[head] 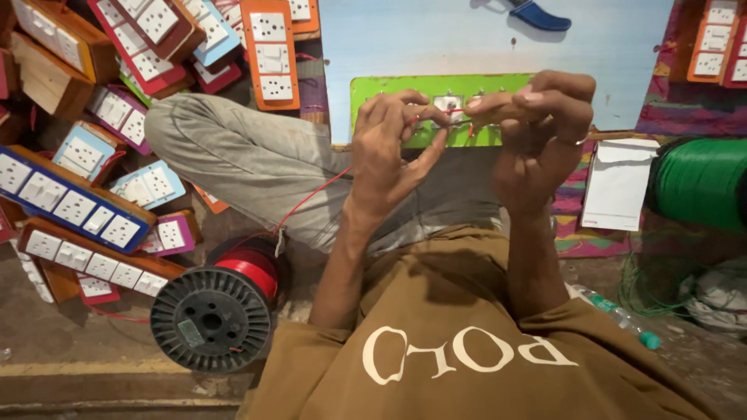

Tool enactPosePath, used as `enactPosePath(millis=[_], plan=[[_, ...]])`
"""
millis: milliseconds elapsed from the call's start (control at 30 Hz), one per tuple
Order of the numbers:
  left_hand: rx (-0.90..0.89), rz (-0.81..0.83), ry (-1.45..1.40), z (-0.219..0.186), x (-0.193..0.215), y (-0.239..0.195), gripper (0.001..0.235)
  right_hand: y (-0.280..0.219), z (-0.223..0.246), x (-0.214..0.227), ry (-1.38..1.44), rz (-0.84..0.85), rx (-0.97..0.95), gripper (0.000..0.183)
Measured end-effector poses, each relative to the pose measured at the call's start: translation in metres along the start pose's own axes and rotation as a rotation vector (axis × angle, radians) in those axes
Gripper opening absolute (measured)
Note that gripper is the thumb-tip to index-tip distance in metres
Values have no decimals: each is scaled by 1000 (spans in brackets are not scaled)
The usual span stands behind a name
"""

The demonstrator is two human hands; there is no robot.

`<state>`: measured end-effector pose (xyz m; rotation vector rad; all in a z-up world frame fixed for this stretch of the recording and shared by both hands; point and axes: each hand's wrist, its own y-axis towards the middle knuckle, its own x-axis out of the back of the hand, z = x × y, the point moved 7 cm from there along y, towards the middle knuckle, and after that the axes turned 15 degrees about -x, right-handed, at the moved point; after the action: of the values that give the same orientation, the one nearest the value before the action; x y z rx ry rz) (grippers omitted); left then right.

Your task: The person sits on the floor and wires a green multi-socket electrical board. They use a screwdriver to tighten connections and pliers to strip and cut red wires, linking the sockets in series. The board is flipped over at the end to show the front side.

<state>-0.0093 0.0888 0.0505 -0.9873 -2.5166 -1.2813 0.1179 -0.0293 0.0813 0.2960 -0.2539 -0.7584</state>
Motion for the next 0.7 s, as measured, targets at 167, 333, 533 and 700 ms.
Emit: enactPosePath(millis=[167,333,533,700], plan=[[51,-32,-34,4,1,-1,27,-2,6,-2,-132,119,-10,19],[53,-36,-43,-1,6,1,24,-11,27,9,-275,61,140,31],[-7,39,-19,-4,5,9,20,4,27,-23,-540,395,307,44],[-104,-49,4,-7,3,4,27,28,24,11,-310,206,-124,23]])
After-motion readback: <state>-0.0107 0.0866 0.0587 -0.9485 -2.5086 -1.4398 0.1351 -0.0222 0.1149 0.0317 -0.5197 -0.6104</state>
